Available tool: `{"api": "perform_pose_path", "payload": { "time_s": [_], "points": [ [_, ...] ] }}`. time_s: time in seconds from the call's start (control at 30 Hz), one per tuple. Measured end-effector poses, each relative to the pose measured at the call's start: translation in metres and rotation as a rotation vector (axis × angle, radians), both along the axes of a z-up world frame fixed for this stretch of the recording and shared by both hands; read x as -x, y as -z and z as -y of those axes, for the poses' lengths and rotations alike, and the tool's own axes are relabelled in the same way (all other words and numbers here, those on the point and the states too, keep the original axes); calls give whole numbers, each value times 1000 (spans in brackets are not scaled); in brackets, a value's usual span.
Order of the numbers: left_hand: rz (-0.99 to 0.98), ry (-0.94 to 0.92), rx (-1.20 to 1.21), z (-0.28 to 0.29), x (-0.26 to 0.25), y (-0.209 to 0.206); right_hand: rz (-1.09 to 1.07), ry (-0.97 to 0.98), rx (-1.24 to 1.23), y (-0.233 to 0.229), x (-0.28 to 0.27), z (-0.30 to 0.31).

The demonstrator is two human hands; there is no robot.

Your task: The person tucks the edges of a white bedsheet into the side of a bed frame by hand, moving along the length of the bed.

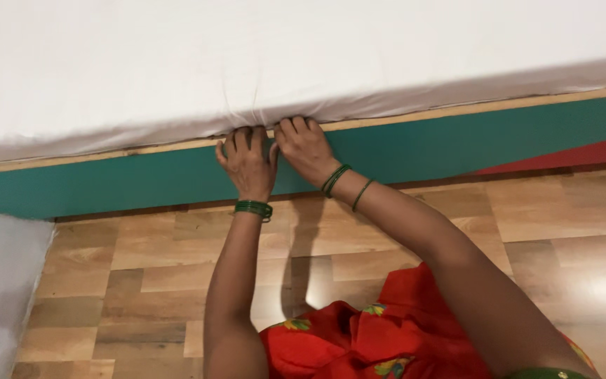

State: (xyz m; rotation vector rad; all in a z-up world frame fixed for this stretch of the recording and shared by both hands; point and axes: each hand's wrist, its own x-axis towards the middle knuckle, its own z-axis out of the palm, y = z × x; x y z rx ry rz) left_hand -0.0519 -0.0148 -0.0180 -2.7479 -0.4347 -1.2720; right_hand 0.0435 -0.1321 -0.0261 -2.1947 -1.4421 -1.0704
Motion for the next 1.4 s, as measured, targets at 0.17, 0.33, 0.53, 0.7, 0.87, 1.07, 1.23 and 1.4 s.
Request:
{"api": "perform_pose_path", "payload": {
  "time_s": [0.17,0.33,0.53,0.7,0.87,1.07,1.23,1.4],
  "points": [
    [-113,91,10,-7,11,-17,2,9,-20,-3,1,-4],
    [-136,123,1,-13,6,-20,-81,3,24,-15,12,10],
    [-148,185,21,-24,5,-25,-123,-151,-63,-15,19,0],
    [-108,204,83,-26,8,-21,-4,-11,-11,-2,18,-19],
    [-89,227,120,-30,10,-12,19,-7,-33,3,11,-28],
    [-109,434,133,-56,22,-8,38,23,-85,-3,14,-35],
    [-89,181,42,-108,62,-9,38,64,-37,-7,19,-34],
    [-122,-50,-44,-179,99,-17,-17,44,-34,-13,26,-30]
  ]
}}
